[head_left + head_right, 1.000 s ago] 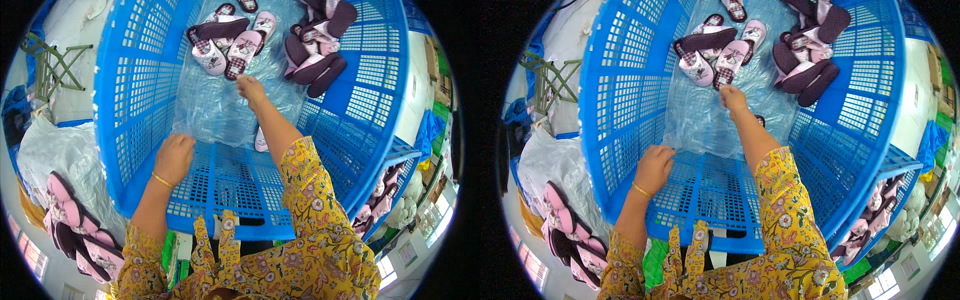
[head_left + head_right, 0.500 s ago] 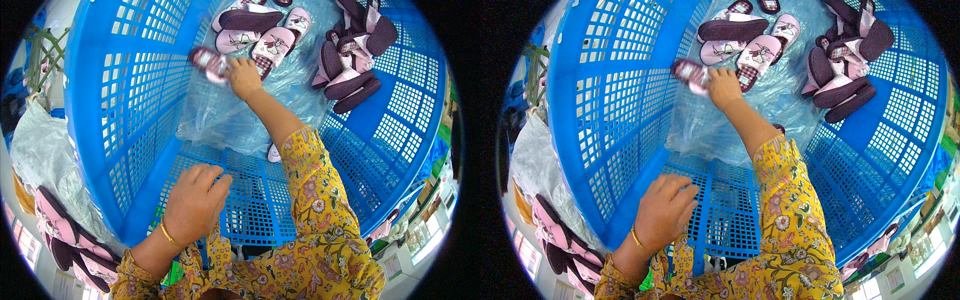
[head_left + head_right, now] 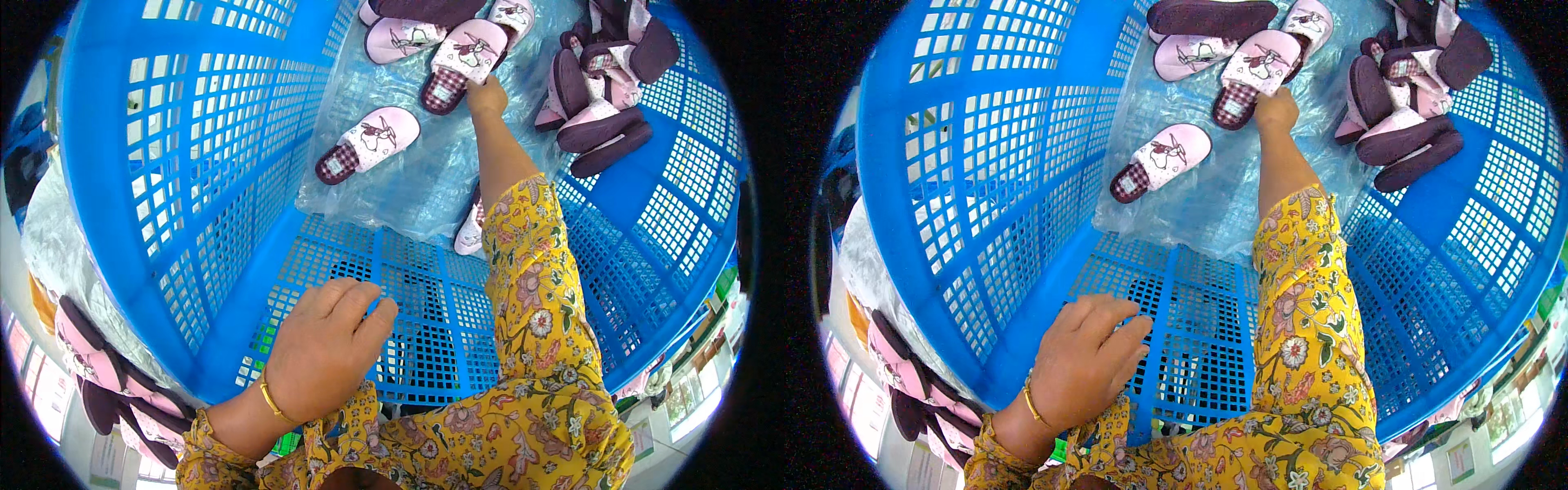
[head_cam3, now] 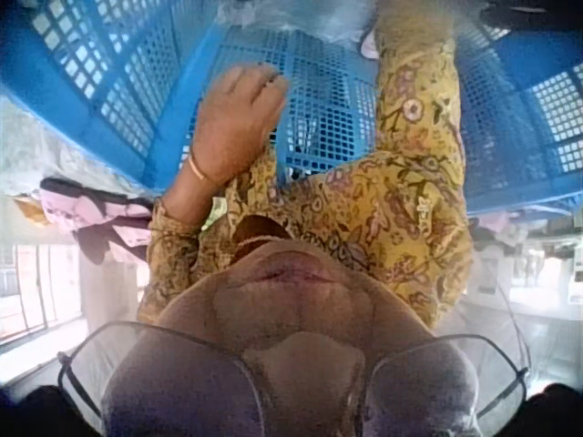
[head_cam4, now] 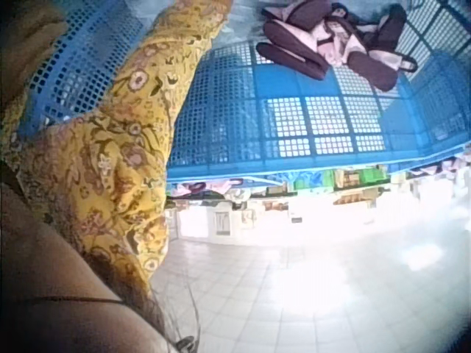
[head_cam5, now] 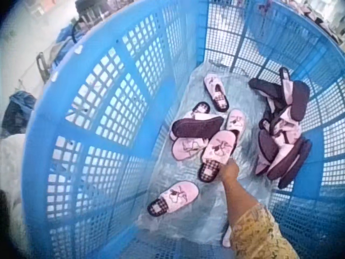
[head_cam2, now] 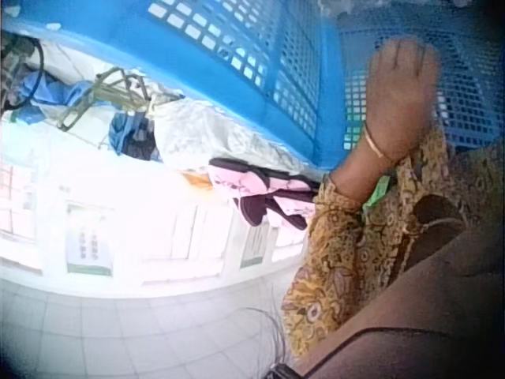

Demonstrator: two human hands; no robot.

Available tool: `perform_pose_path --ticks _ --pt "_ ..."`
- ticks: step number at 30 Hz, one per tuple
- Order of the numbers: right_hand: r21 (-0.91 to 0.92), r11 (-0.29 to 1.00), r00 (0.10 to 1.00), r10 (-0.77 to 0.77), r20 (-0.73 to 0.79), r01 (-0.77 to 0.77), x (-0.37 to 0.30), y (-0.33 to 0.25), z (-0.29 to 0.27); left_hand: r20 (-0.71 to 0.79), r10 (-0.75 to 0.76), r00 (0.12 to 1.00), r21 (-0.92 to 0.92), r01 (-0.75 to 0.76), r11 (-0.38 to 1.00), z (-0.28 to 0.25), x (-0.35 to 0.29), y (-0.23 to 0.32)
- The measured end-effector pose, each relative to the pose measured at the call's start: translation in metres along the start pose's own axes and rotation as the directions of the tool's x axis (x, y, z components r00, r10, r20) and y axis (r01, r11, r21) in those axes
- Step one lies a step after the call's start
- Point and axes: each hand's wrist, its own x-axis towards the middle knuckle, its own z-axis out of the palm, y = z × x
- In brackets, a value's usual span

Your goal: The person picks up pairs of pink slippers with cartoon designs from a green crate and places them into a blue crate. The person repeatedly transfers slippers between crates, occasionally inspecting the soles and arranging them inside the blue crate.

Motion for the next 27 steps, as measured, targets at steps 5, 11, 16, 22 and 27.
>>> perform_pose_path --ticks 5,11,16,22,27 --pt "0.058 0.998 0.996 -0.026 -0.08 0.031 -0.056 0.048 -0.002 -0.01 -0.007 1.0 -0.014 0.007 1.0 0.005 0.002 0.002" --pt "0.196 0.975 0.992 0.087 0.089 -0.103 -0.168 0.109 0.017 -0.003 -0.018 1.0 0.002 0.018 1.0 0.009 0.0 0.003" --pt "0.348 0.869 0.928 0.274 0.254 -0.352 -0.231 0.079 0.063 0.017 -0.038 0.999 -0.015 0.038 0.999 0.014 0.003 -0.001" --pt "0.291 0.872 0.901 0.305 0.307 -0.394 -0.236 0.07 0.089 0.134 -0.088 0.987 -0.036 0.093 0.995 0.041 0.017 -0.022" --pt "0.285 0.912 0.872 0.135 0.471 -0.295 -0.221 0.088 0.056 0.112 -0.029 0.993 0.042 0.024 0.999 0.048 0.037 -0.023"
